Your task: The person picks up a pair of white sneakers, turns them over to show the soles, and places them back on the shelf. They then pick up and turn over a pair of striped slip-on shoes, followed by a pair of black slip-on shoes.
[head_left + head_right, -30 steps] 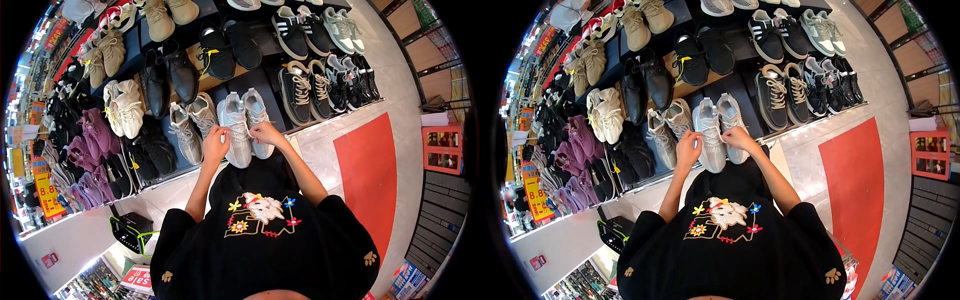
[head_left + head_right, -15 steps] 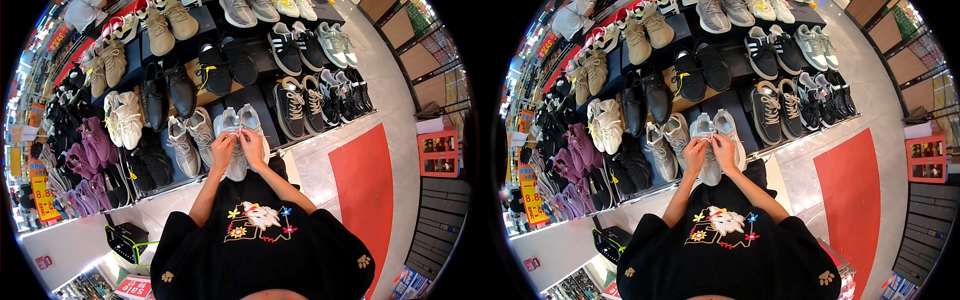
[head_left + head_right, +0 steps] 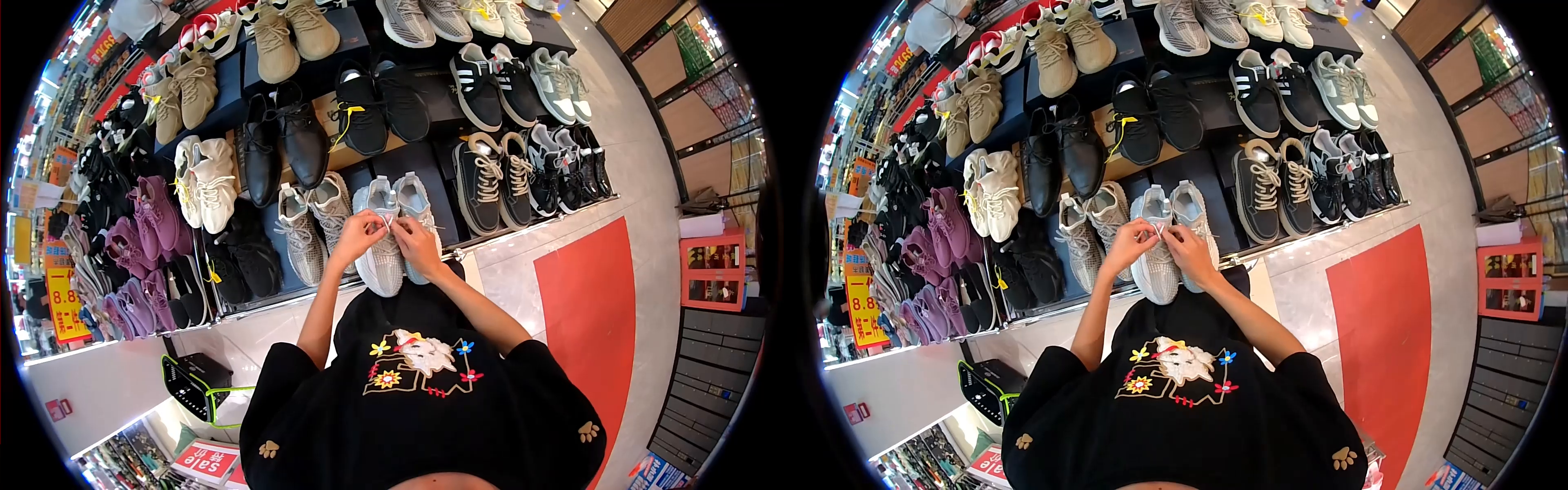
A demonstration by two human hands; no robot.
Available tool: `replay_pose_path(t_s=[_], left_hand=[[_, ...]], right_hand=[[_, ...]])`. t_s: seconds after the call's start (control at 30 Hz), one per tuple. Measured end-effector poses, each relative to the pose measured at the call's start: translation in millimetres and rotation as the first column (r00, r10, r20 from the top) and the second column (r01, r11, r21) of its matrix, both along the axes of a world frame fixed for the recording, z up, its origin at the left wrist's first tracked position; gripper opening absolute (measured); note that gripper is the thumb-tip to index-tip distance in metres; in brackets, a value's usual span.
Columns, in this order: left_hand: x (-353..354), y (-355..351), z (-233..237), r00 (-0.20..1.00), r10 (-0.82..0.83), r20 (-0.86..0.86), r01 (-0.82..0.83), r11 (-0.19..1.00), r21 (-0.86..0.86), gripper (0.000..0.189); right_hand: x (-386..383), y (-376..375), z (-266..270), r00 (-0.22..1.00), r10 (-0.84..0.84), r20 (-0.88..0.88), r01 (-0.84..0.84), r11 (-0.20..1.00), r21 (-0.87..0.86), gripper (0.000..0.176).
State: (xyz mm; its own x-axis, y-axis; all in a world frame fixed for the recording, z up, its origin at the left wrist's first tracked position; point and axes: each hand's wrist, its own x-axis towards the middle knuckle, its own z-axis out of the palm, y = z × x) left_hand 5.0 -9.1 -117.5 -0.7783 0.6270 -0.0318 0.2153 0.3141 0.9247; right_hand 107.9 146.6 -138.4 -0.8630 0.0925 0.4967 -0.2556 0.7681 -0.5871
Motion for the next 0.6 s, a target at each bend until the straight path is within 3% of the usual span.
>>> replay_pose_path(t_s=[0.1,0.23,0.3,0.43,0.6], left_hand=[[-14,-5,7,0.967,-0.204,0.155,0.211,0.977,-0.03,0.016],[-26,-5,6,0.937,-0.293,0.193,0.294,0.956,0.023,0.017],[-30,-5,6,0.917,-0.378,0.123,0.386,0.921,-0.049,0.018],[-31,-4,5,0.91,-0.397,0.116,0.407,0.91,-0.083,0.016],[-24,-2,11,0.942,-0.309,0.133,0.321,0.943,-0.089,0.014]], right_hand=[[3,2,-9,0.996,0.029,0.09,-0.03,1.0,0.007,0.039],[2,12,-6,0.991,0.093,0.101,-0.102,0.991,0.089,0.041],[0,16,-2,0.981,0.158,0.111,-0.171,0.978,0.12,0.041],[-5,19,7,0.979,0.196,0.05,-0.199,0.977,0.075,0.036],[-16,21,12,0.991,0.129,-0.043,-0.131,0.991,-0.039,0.016]])
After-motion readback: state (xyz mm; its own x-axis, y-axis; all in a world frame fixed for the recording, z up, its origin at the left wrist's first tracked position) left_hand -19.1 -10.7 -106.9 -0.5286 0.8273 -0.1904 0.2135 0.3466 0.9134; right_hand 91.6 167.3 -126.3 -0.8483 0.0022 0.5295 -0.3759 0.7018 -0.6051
